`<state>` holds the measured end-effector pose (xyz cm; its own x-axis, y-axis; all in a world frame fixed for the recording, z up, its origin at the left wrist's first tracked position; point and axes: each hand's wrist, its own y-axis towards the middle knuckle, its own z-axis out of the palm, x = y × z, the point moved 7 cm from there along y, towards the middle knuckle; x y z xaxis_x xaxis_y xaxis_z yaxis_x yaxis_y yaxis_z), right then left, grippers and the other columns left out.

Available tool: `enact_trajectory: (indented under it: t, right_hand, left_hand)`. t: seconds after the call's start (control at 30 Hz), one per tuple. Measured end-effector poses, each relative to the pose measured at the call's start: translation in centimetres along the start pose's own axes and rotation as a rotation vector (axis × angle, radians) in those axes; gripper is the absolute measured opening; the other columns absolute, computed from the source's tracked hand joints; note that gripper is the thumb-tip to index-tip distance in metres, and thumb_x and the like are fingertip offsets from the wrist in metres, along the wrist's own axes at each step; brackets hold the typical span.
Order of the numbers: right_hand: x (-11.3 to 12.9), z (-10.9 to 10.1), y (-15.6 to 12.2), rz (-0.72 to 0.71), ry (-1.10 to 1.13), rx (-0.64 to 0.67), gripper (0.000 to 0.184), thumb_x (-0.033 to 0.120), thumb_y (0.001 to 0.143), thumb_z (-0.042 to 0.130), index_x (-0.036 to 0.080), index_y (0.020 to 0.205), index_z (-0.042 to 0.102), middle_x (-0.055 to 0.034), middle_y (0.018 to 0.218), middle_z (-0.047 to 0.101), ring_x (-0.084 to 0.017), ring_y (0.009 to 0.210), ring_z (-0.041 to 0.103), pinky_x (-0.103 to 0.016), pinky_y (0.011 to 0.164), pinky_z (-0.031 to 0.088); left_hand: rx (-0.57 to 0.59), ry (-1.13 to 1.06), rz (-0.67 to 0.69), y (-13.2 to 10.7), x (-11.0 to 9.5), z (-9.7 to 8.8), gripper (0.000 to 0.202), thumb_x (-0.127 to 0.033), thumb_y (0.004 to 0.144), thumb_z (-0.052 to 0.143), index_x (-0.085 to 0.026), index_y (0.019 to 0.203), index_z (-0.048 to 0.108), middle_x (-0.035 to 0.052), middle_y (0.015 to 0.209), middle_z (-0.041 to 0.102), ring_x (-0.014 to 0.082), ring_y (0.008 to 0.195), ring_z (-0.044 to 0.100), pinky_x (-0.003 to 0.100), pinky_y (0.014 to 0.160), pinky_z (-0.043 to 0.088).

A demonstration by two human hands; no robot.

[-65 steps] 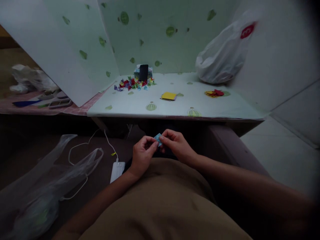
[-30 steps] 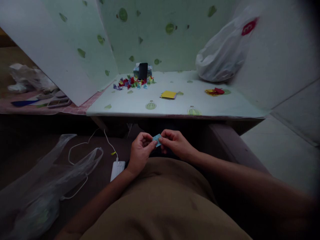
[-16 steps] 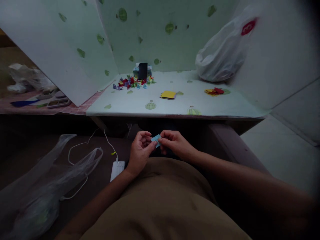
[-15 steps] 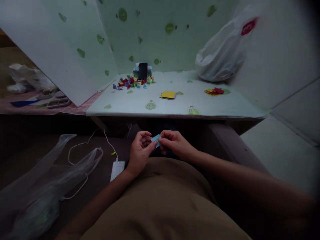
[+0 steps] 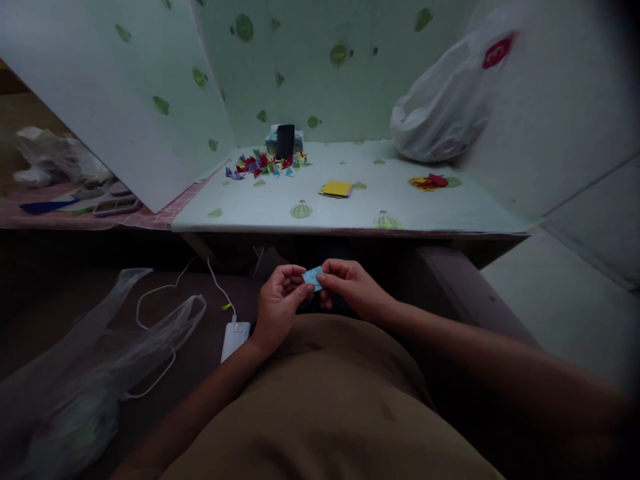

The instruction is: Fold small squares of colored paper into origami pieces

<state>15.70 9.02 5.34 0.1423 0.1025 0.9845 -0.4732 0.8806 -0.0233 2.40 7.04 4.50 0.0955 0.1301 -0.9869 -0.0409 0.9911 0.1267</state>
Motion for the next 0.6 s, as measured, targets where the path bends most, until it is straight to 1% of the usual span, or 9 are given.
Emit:
enact_trajectory:
  t: [0.3,0.47,0.53,0.6]
  right_hand:
    - [-0.19,-0.01,0.11,-0.01,-0.038,0.006,0.027,0.037,0.08,0.068,0.016,0.071,0.054,0.0033,0.058,0.06,-0.008,0.049,0.055,-0.023,0.05,0.045]
    - [-0.12,0.12,0.12,-0.018,-0.055,-0.001,0.026,0.036,0.081,0.066,0.017,0.07,0.053,0.0037,0.057,0.059,-0.009,0.048,0.055,-0.023,0.05,0.045]
    - [-0.09,0.12,0.13,-0.021,-0.062,-0.004,0.026,0.036,0.081,0.066,0.017,0.07,0.053,0.0035,0.058,0.059,-0.009,0.049,0.055,-0.023,0.05,0.045]
    - [-0.1,0.05,0.14,-0.023,-0.066,-0.007,0.025,0.035,0.081,0.067,0.017,0.07,0.053,0.0033,0.058,0.06,-0.009,0.049,0.055,-0.023,0.05,0.045]
  left_hand:
    - [-0.005,0.036,0.017,-0.1,0.06,-0.09,0.028,-0.03,0.074,0.075,-0.018,0.095,0.06,-0.0001,0.078,0.064,0.0117,0.069,0.061,0.025,0.066,0.055]
    - [-0.002,0.017,0.029,-0.1,-0.2,0.02,0.029,-0.027,0.074,0.075,-0.018,0.095,0.059,-0.0012,0.078,0.063,0.0103,0.069,0.059,0.022,0.066,0.052]
    - [-0.007,-0.002,0.006,-0.06,-0.13,0.02,0.033,-0.027,0.072,0.076,-0.018,0.099,0.059,-0.0019,0.077,0.063,0.0099,0.068,0.059,0.021,0.064,0.05]
    - [0.006,-0.019,-0.045,-0.04,0.13,0.09,0.033,-0.028,0.072,0.076,-0.018,0.1,0.061,-0.0013,0.077,0.064,0.0095,0.064,0.058,0.021,0.061,0.049]
